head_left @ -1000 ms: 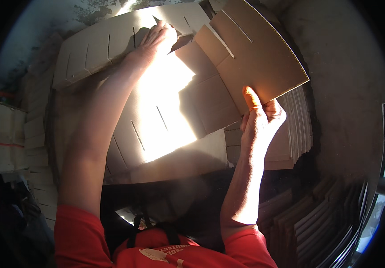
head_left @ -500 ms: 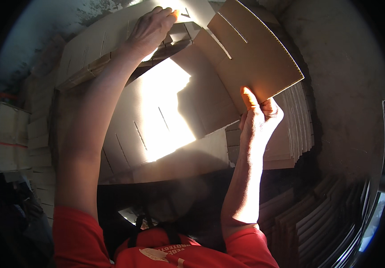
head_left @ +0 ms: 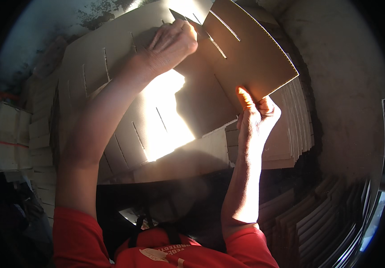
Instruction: The person sits on the floor and repeatedly picks up flat cardboard pieces with pre-cut slots, then interlocks them to form a stacked structure. The person handles the pieces one at a time, aligning and snapping them together, and stacks the assembled units on the floor.
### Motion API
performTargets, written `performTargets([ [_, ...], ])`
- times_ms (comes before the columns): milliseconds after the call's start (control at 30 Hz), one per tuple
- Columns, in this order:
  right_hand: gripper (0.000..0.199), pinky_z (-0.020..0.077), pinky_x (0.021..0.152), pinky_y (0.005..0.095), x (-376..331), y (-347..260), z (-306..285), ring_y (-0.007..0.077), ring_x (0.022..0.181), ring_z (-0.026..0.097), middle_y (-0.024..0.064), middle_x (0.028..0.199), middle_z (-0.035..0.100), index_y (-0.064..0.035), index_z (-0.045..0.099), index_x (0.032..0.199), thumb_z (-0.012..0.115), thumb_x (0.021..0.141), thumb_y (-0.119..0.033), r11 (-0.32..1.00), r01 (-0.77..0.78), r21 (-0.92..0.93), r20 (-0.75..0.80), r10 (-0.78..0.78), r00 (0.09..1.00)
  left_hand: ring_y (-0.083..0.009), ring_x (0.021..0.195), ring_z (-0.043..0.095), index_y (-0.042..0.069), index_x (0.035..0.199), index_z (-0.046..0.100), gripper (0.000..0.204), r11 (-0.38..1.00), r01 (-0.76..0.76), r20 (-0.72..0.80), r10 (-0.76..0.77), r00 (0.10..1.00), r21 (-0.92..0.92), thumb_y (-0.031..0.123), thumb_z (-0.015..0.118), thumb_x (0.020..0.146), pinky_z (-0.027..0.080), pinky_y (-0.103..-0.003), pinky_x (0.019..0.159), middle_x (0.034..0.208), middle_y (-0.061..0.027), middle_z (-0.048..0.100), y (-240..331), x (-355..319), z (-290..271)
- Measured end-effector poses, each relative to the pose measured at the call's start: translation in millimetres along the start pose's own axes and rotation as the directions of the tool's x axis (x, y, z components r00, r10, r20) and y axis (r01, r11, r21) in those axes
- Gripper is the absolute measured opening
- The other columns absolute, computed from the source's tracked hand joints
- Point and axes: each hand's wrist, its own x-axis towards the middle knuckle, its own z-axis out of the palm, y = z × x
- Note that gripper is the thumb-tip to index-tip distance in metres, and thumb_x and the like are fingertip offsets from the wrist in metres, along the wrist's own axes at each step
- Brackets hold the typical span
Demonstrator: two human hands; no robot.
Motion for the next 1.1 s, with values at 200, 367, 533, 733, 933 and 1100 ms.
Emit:
performTargets([
  [200, 0.01, 0.0277, 0.04, 0.0183, 0.5, -14.9, 1.9, 0.0016, 0.042, 0.04, -0.0013, 0.064, 0.061, -0.0025, 0.072, 0.09, 0.075, 0.086, -0.011, 0.996, -0.047, -0.071, 0.002, 0.047, 0.999, -0.0243, 0.08, 0.061, 0.001, 0.06, 0.052, 0.014, 0.975, -0.08, -0.055, 0.07, 0.996, -0.209, -0.004, 0.065, 0.056, 0.057, -0.033, 0.054, 0.074, -0.0118, 0.054, 34.9, 3.3, -38.0],
  [367, 0.014, 0.0458, 0.066, 0.0184, 1.1, -19.3, -4.6, 0.0055, 0.073, 0.06, 0.004, 0.082, 0.069, 0.0014, 0.07, 0.096, 0.074, 0.083, 0.002, 0.99, 0.135, -0.048, -0.08, -0.139, 0.987, -0.0241, 0.077, 0.058, 0.004, 0.061, 0.053, 0.013, 0.975, -0.059, 0.083, 0.078, 0.993, -0.213, -0.001, 0.065, 0.064, 0.053, -0.035, 0.056, 0.074, -0.011, 0.055, 38.1, 10.4, -52.2],
  [533, 0.01, 0.0413, 0.058, 0.0175, -4.9, -29.4, -5.3, 0.0022, 0.061, 0.051, 0.0003, 0.073, 0.064, 0.0017, 0.067, 0.095, 0.069, 0.086, 0.004, 0.997, 0.062, -0.045, -0.01, -0.062, 0.998, -0.0283, 0.079, 0.062, 0.004, 0.061, 0.055, 0.01, 0.912, 0.041, 0.107, 0.004, 0.994, -0.408, 0.003, 0.065, 0.066, 0.055, -0.039, 0.063, 0.075, -0.0136, 0.061, 43.2, 11.9, -56.9],
  [733, 0.009, 0.0311, 0.042, 0.0184, -5.8, -26.9, -4.1, 0.0012, 0.045, 0.043, 0.0, 0.063, 0.06, -0.0003, 0.067, 0.093, 0.069, 0.085, 0.004, 0.995, 0.077, 0.062, -0.051, -0.073, 0.996, -0.0292, 0.071, 0.062, 0.002, 0.061, 0.052, 0.015, 0.905, 0.076, 0.042, -0.065, 0.997, -0.418, 0.005, 0.064, 0.07, 0.053, -0.04, 0.058, 0.071, -0.0128, 0.055, 51.7, 7.9, -59.9],
  [933, 0.006, 0.0302, 0.037, 0.0179, -6.8, -28.5, -0.8, 0.003, 0.04, 0.044, 0.0019, 0.064, 0.061, -0.0005, 0.066, 0.083, 0.069, 0.083, 0.005, 0.991, 0.089, 0.099, -0.086, -0.08, 0.993, -0.0272, 0.067, 0.061, 0.004, 0.057, 0.052, 0.018, 0.953, -0.009, -0.097, -0.021, 0.995, -0.302, 0.006, 0.063, 0.071, 0.052, -0.039, 0.052, 0.07, -0.0126, 0.053, 47.5, 6.5, -47.8],
  [1100, 0.006, 0.0306, 0.037, 0.0176, -5.6, -25.3, -2.0, 0.0025, 0.04, 0.043, 0.0022, 0.066, 0.063, -0.0001, 0.067, 0.085, 0.071, 0.083, 0.003, 0.992, 0.07, 0.108, -0.08, -0.062, 0.995, -0.0274, 0.071, 0.062, 0.004, 0.058, 0.053, 0.016, 0.969, 0.022, 0.061, -0.008, 0.998, -0.248, 0.006, 0.063, 0.071, 0.055, -0.038, 0.057, 0.073, -0.014, 0.055, 57.2, 5.0, -61.8],
])
